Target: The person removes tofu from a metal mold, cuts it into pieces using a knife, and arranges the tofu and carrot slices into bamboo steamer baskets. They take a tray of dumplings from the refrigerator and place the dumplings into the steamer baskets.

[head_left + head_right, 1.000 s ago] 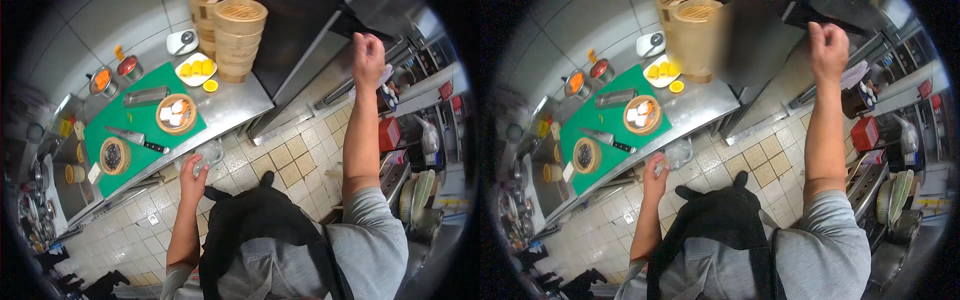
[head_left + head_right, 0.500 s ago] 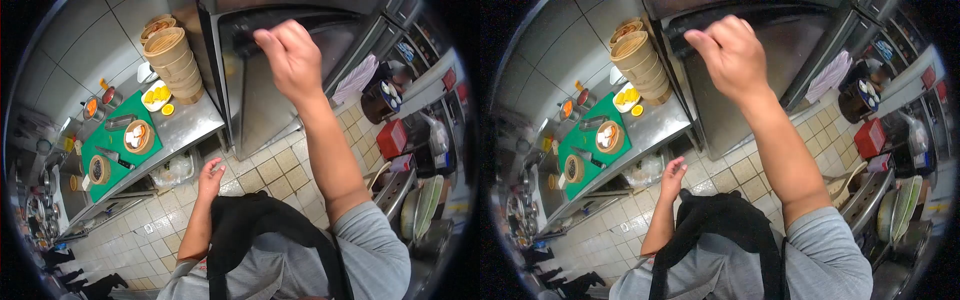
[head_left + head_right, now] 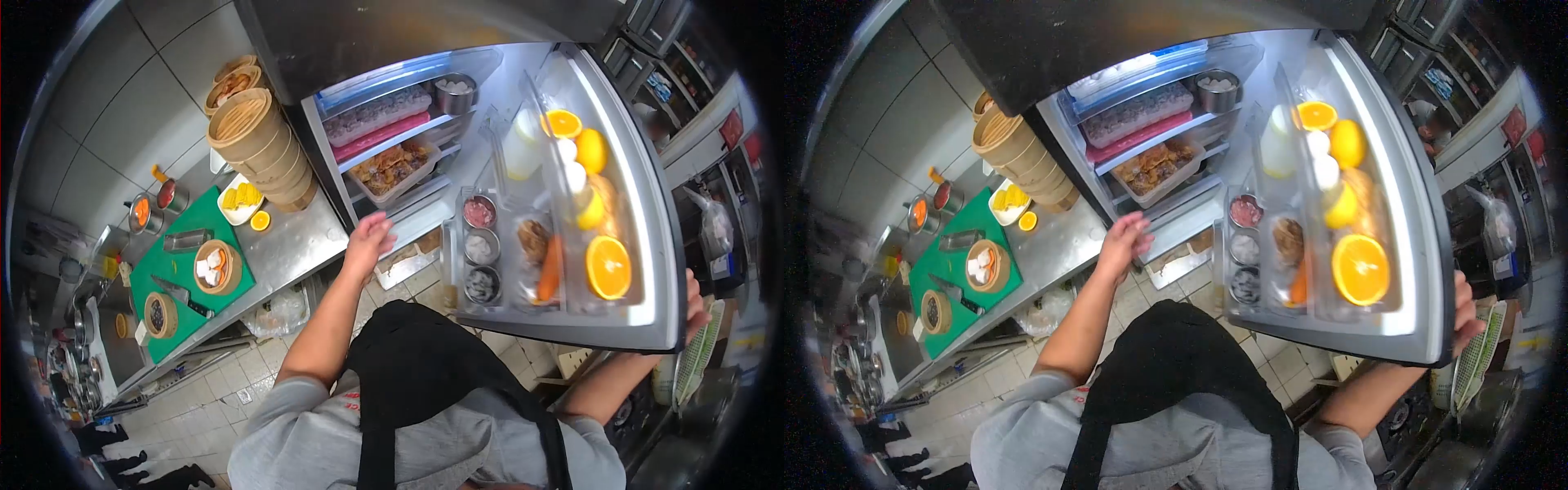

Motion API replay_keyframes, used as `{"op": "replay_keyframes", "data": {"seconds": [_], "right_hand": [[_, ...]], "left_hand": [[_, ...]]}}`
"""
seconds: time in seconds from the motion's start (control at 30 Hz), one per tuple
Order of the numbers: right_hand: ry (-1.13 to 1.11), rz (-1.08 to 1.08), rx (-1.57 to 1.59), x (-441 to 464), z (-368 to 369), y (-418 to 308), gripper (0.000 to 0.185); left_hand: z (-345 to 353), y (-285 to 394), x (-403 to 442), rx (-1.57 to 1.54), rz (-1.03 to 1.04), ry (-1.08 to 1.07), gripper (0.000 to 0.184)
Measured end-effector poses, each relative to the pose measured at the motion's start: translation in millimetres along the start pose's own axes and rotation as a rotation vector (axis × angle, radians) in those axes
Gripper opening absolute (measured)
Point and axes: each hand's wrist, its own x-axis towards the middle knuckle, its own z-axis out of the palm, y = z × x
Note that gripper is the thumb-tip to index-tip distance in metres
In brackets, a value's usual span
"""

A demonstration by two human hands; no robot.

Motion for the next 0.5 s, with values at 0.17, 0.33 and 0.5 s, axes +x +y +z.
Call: {"op": "replay_keyframes", "data": {"seconds": [0.17,0.33,0.5], "right_hand": [[0.288,0.046,-0.157,-18,-91,-53,0.059],[0.166,0.152,-0.001,-3,-166,-60,0.052],[0.144,0.137,-0.607,-7,-263,-56,0.052]], "left_hand": [[28,54,76,-0.200,0.067,-0.043,0.049],[28,-3,114,-0.295,-0.391,0.060,0.070],[34,-42,144,-0.597,-0.299,0.194,0.091]]}}
